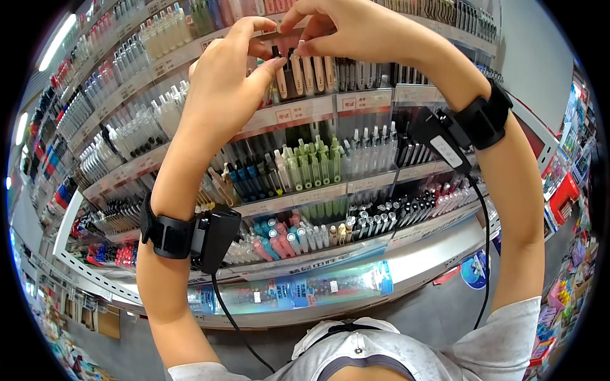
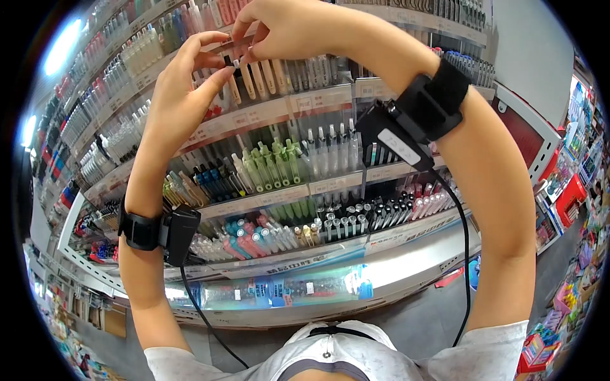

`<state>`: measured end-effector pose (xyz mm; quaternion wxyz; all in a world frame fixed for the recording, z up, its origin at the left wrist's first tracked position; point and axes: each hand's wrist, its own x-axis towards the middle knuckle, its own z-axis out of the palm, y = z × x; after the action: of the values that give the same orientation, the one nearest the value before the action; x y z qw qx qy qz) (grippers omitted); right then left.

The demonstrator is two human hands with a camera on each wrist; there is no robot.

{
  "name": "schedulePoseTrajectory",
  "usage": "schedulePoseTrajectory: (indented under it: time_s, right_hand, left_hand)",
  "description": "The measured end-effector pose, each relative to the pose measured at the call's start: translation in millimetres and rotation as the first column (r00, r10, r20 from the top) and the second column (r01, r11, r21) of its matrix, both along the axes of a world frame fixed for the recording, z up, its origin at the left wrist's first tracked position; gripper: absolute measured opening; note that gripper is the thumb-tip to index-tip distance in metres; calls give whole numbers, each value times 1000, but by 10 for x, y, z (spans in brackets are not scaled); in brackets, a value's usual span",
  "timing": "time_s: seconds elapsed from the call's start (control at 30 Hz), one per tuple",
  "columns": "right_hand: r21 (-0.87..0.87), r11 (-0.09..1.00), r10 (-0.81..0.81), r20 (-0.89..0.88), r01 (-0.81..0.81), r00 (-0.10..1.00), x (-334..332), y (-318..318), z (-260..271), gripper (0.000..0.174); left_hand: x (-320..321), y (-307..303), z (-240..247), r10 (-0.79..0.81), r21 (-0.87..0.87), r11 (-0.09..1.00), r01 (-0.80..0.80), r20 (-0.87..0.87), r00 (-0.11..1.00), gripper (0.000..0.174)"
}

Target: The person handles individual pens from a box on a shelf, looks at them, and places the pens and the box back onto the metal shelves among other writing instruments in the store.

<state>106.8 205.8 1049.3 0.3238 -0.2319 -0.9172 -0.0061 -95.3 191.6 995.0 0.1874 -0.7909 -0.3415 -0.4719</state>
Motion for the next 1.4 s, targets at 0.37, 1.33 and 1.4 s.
schedulePoseTrajectory:
  time_s: [0.37, 1.33, 1.4]
  right_hand:
    - [-52, 999, 0, 6, 0, 1000, 24, 69, -58, 27]
    - [-7, 999, -35, -39, 35, 999, -129, 75, -152, 24]
    - [-18, 999, -46, -49, 45, 998, -109, 29, -147, 24]
  left_hand:
    - [15, -27, -13, 7, -85, 996, -3, 46, 999, 36]
    - [25, 0, -34, 42, -27, 999, -42, -9, 999, 42]
    - [28, 7, -38, 47, 4, 999, -47, -25, 999, 42]
